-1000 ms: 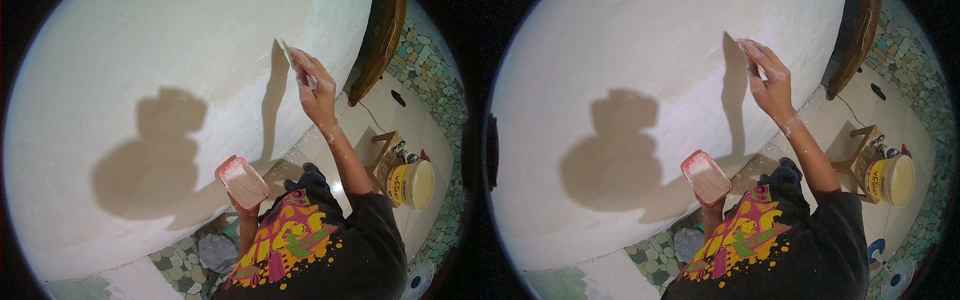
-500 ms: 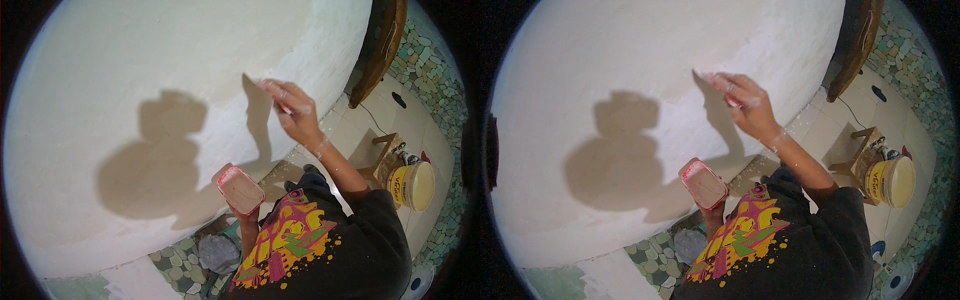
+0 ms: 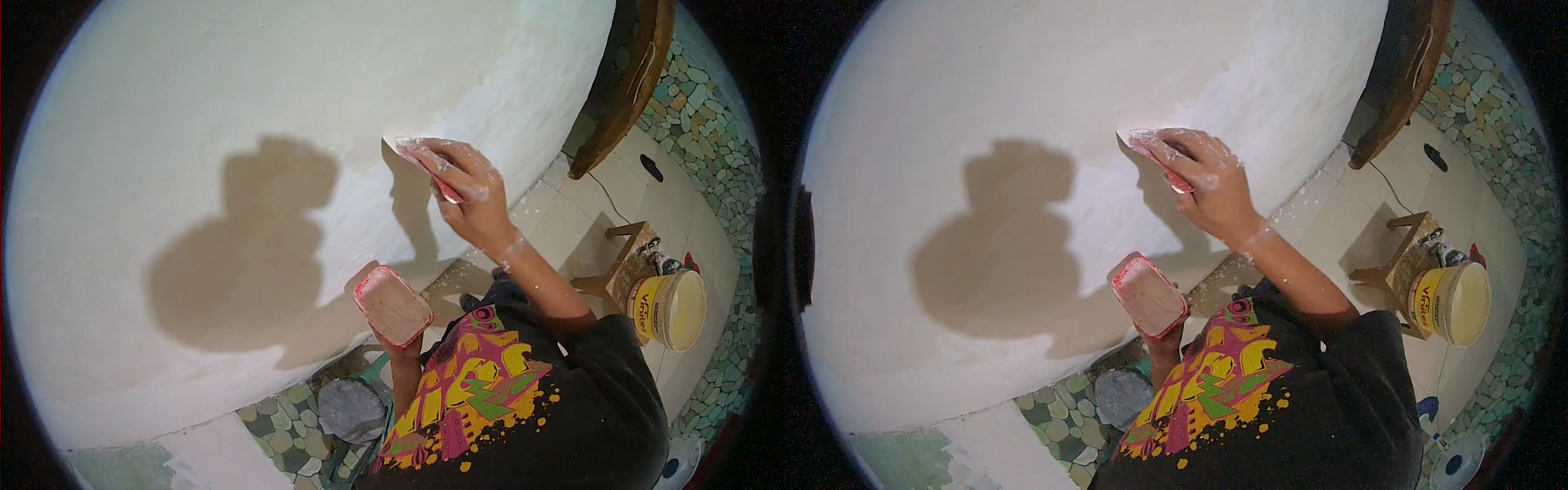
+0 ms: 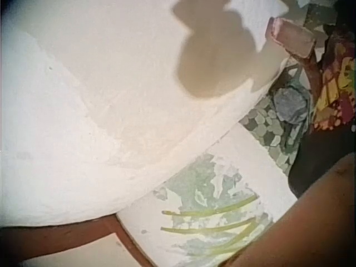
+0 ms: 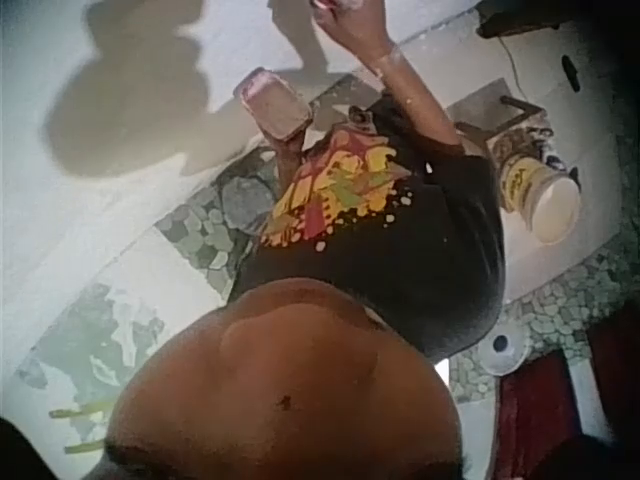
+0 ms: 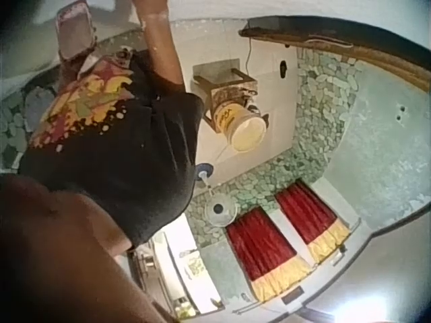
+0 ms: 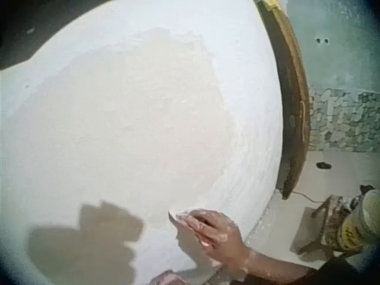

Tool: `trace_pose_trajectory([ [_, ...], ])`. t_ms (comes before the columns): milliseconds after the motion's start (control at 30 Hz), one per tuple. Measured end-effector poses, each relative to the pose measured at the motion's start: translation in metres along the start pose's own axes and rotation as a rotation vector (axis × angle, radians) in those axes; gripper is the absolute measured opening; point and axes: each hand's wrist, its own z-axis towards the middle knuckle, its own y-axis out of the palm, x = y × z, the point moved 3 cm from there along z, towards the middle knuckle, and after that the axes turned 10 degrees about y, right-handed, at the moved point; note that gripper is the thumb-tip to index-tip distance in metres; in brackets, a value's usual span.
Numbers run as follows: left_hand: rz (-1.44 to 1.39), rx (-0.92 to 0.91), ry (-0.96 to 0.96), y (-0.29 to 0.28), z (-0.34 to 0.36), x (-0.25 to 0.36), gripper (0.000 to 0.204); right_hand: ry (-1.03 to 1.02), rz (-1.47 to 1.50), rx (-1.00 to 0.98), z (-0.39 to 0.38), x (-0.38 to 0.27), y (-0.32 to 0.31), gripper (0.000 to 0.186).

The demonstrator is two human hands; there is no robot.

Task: Applying putty to a wall using a spatula.

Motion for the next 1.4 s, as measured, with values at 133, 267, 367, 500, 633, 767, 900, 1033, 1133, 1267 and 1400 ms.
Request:
trace_pose_trajectory([
  [133, 0.016, 0.054, 0.034, 0.010, 0.007, -0.003, 0.074, -0.095, -0.161, 0.061, 0.011, 0.016, -0.019, 0.054],
  [267, 0.000, 0.080, 0.022, 0.009, 0.008, -0.003, 0.073, -0.255, -0.299, 0.154, 0.031, 0.028, -0.015, 0.055],
  [367, 0.014, 0.022, 0.019, 0.006, 0.009, -0.007, 0.073, -0.309, -0.438, 0.162, 0.031, 0.040, -0.002, 0.055],
  [500, -0.010, -0.029, -0.005, 0.005, 0.008, -0.007, 0.074, -0.280, -0.450, 0.167, 0.001, 0.077, 0.005, 0.060],
  [633, 0.004, -0.021, 0.050, 0.006, 0.007, -0.008, 0.076, -0.135, -0.424, -0.004, -0.020, 0.086, -0.011, 0.059],
  [767, -0.035, -0.007, 0.034, 0.014, 0.005, -0.006, 0.076, 0.090, -0.038, 0.193, 0.022, 0.065, -0.042, 0.053],
  [900, 0.030, 0.041, 0.028, 0.008, 0.005, -0.003, 0.074, 0.181, 0.127, 0.151, 0.054, 0.039, -0.050, 0.052],
  [1033, 0.003, 0.062, 0.040, 0.012, 0.007, -0.003, 0.071, 0.234, 0.295, 0.074, 0.034, 0.010, -0.022, 0.053],
  [1133, 0.014, 0.053, -0.001, 0.017, 0.006, -0.003, 0.070, 0.180, 0.201, 0.046, 0.021, -0.009, -0.013, 0.055],
  [1267, 0.083, 0.050, 0.006, 0.020, 0.006, 0.005, 0.068, 0.125, 0.127, -0.106, 0.009, -0.031, -0.012, 0.055],
  [1400, -0.011, 0.018, -0.050, 0.018, 0.009, 0.006, 0.068, 0.077, 0.223, -0.143, 0.003, -0.018, -0.023, 0.053],
])
